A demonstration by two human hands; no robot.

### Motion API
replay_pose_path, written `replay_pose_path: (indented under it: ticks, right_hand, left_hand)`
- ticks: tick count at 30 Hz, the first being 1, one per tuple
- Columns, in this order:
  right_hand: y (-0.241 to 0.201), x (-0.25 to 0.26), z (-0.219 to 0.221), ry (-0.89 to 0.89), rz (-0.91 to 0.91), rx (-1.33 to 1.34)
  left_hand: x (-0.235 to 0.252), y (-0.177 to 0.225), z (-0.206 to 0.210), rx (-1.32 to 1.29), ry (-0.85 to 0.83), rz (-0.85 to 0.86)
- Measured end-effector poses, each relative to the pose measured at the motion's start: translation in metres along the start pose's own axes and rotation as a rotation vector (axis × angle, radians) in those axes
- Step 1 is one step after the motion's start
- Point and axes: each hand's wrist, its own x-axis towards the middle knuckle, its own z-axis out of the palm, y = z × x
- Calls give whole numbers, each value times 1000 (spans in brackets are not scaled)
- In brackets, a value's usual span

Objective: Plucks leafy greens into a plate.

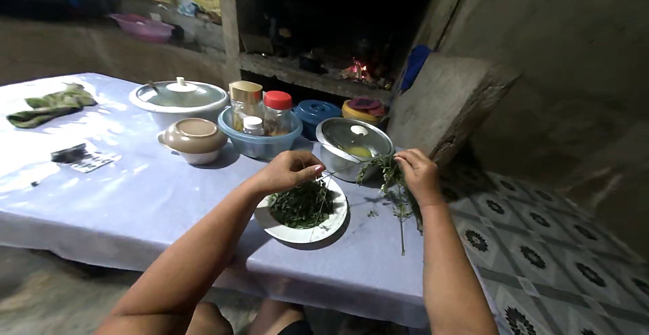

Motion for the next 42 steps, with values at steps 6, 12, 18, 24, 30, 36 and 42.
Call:
replay_pose_path:
  ticks: [6, 12, 18, 24, 30, 36, 42]
  right_hand:
    - [-4, 1, 2, 14, -37, -8]
    - [-8, 1, 0, -14, -71, -39]
    - [-3, 2, -12, 2, -70, -74]
    - [0, 2, -21, 6, -73, -35]
    - [1, 2, -23, -4, -70, -36]
    - [12, 1, -29, 19, -46, -41]
    - [27, -2, -41, 64, 37, -82]
  left_hand:
    - [1, -2, 4, 100, -49, 56]
    - [-2, 2, 8, 338, 0, 131]
    - [-2, 6, 8, 582, -34, 76]
    - [-3, 5, 7, 595, -41, 86]
    - [-2, 2, 7, 645, -29, 120]
    - [0, -6, 0, 686, -7, 115]
    - [-3, -4, -14, 638, -26, 18]
